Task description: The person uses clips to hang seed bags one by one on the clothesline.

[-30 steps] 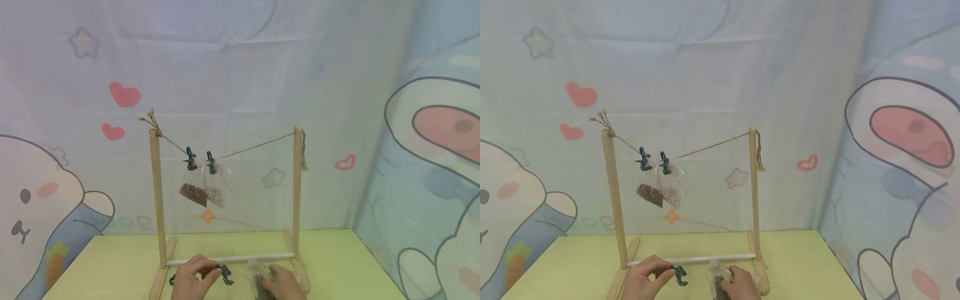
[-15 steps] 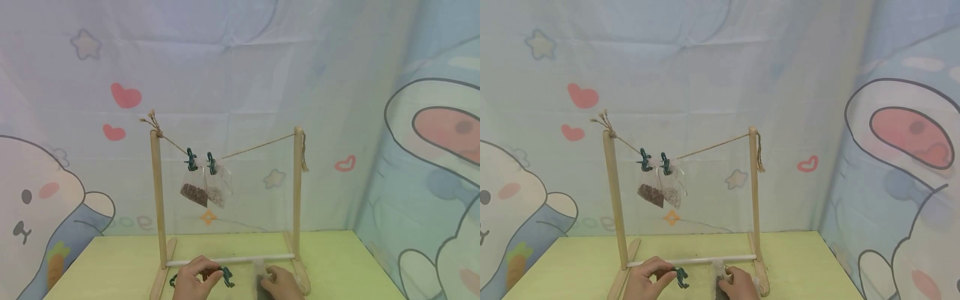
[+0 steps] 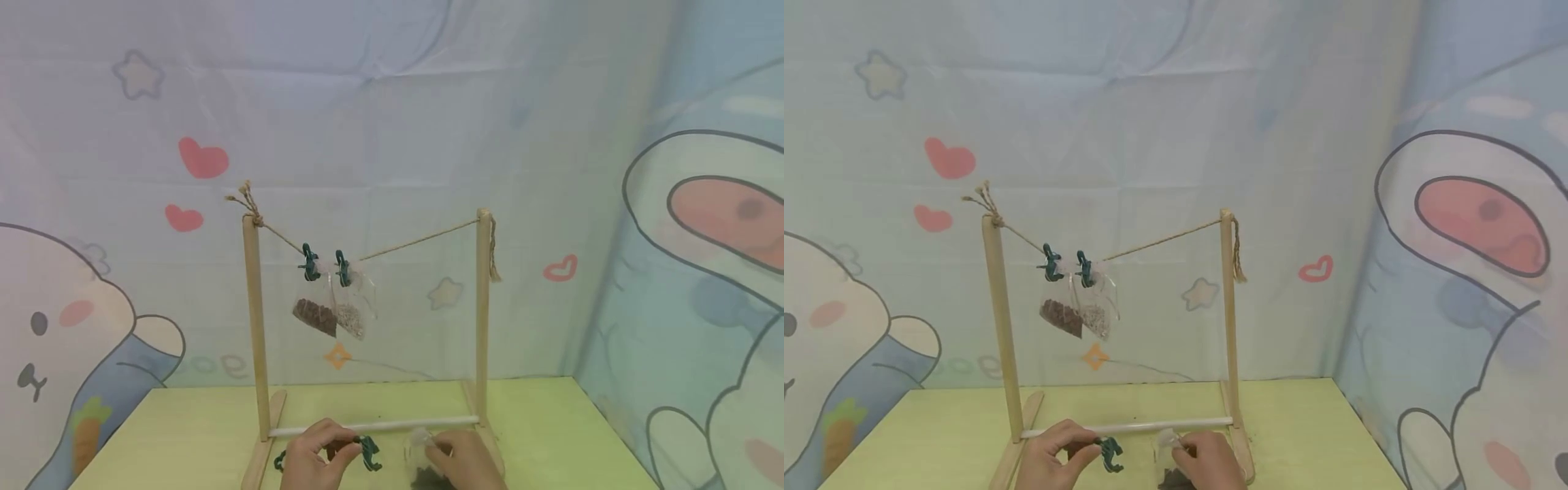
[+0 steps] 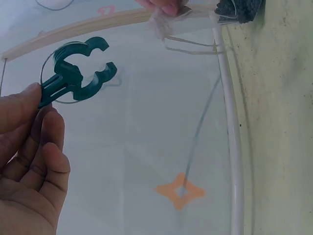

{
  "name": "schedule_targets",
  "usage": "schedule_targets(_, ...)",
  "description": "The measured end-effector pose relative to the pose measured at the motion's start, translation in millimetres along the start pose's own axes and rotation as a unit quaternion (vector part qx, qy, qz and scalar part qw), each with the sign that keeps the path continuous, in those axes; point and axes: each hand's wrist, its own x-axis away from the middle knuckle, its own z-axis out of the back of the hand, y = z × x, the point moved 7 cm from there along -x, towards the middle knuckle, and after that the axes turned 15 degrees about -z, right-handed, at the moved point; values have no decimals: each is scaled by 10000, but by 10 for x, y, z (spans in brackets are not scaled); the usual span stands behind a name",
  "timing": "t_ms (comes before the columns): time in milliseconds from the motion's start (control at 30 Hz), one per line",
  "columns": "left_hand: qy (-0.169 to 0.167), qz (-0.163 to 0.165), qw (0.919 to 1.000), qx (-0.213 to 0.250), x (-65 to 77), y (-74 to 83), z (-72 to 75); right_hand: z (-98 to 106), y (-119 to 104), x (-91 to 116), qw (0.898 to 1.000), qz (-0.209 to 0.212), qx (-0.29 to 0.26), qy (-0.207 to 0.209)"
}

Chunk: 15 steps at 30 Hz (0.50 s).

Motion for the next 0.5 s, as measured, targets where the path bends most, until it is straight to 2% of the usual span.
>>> schedule_targets(133, 452, -584, 9970, -237, -66, 63, 20, 74, -112, 19, 9999, 146, 3, -26)
schedule_targets(267, 879, -1279, 9861, -585, -173, 199, 73, 139, -224, 28, 9993, 368, -16, 41)
schedule_targets(367, 966, -1683, 9772, -857, -288, 329, 107, 193, -297, 33, 9986, 518, -62, 130)
schedule_targets(500, 921, -2187, 9659, -1036, -479, 488, 123, 300, -381, 31, 9959, 758, -91, 489)
